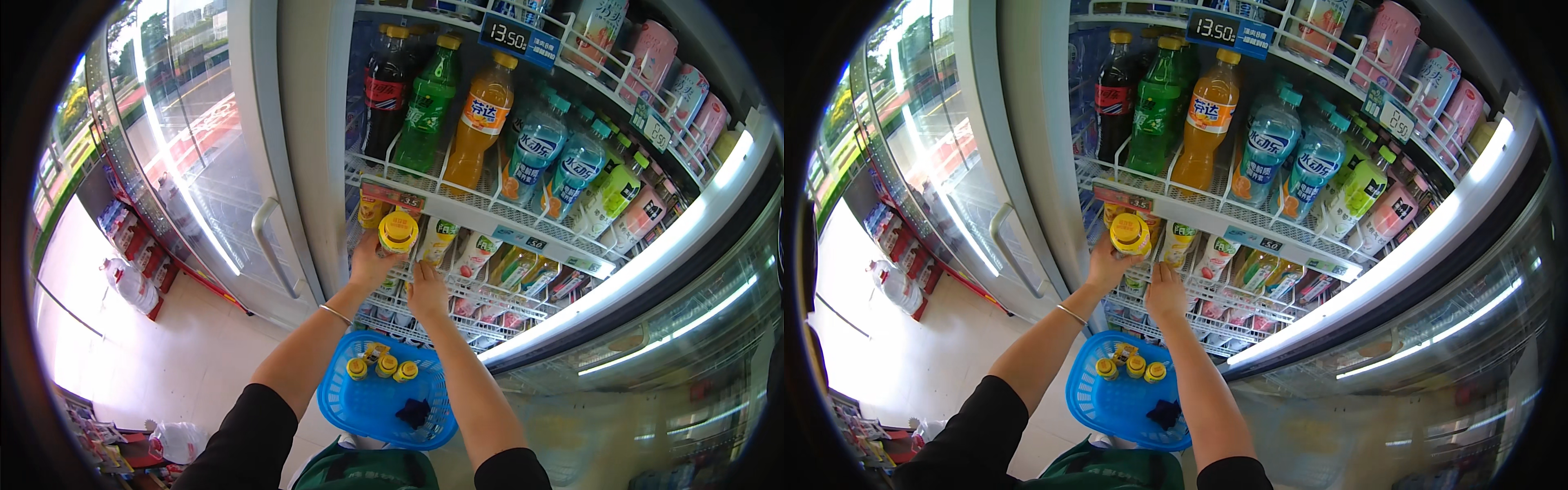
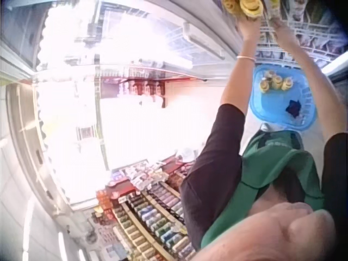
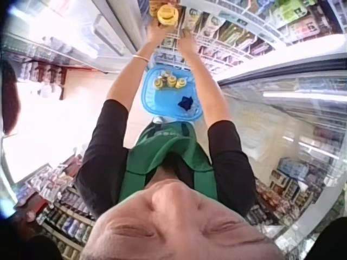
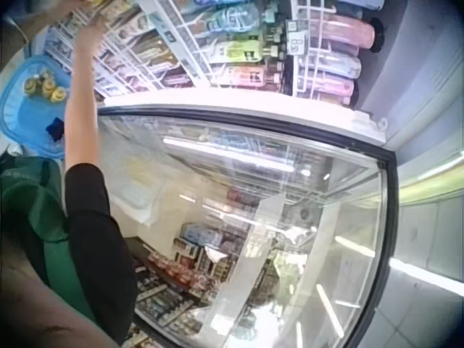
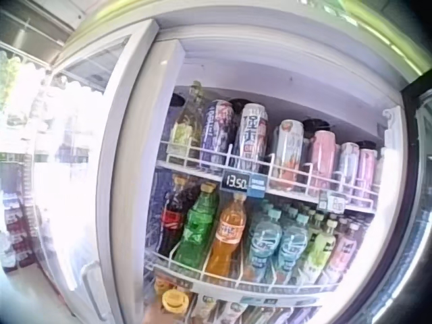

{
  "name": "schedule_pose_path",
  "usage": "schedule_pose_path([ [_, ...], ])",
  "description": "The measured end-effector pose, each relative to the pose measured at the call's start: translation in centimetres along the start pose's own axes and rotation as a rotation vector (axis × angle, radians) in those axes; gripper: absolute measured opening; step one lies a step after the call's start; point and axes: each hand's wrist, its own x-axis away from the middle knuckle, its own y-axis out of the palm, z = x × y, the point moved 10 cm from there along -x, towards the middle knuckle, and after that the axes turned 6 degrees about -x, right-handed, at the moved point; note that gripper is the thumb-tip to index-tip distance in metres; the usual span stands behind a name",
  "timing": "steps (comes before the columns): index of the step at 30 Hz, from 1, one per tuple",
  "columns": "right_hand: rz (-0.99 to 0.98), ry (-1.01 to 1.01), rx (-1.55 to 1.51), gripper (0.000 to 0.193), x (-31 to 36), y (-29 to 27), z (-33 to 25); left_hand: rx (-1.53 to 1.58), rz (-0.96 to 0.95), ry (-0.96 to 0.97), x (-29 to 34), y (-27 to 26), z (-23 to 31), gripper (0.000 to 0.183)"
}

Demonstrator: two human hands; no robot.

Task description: The person takes yellow-capped beverage bottles from a blue basket and places them one by one into a refrigerated display case. The person also places yellow pouches into the same shelf. The task is performed by hand without tools.

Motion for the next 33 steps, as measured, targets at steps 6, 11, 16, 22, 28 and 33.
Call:
schedule_pose_path([
  [6, 0.014, -0.022, -0.042, 0.037, -0.8, -1.3, -0.7, -0.059, 0.05, 0.065, -1.5, 0.7, -1.5, 0.056],
  [11, -0.007, -0.009, -0.052, 0.033, -1.4, -1.6, -0.8, -0.271, 0.003, 0.036, -1.8, 1.1, -2.1, 0.06],
  [16, 0.005, 0.019, -0.078, 0.035, -1.1, -1.8, -0.4, -0.263, 0.002, -0.139, -2.0, 2.3, -2.2, 0.055],
  [22, -0.02, 0.052, -0.047, 0.034, -0.7, -0.8, 0.2, -0.573, -0.031, -0.183, -3.0, 2.9, -1.5, 0.054],
  [28, -0.005, 0.05, -0.062, 0.037, -0.8, -1.1, -0.1, -0.642, -0.047, -0.165, -3.7, 3.4, -2.4, 0.052],
  [33, -0.075, 0.081, 0.047, 0.049, -1.9, -0.9, -0.8, -0.578, -0.112, -0.173, -5.6, 4.5, -3.6, 0.052],
])
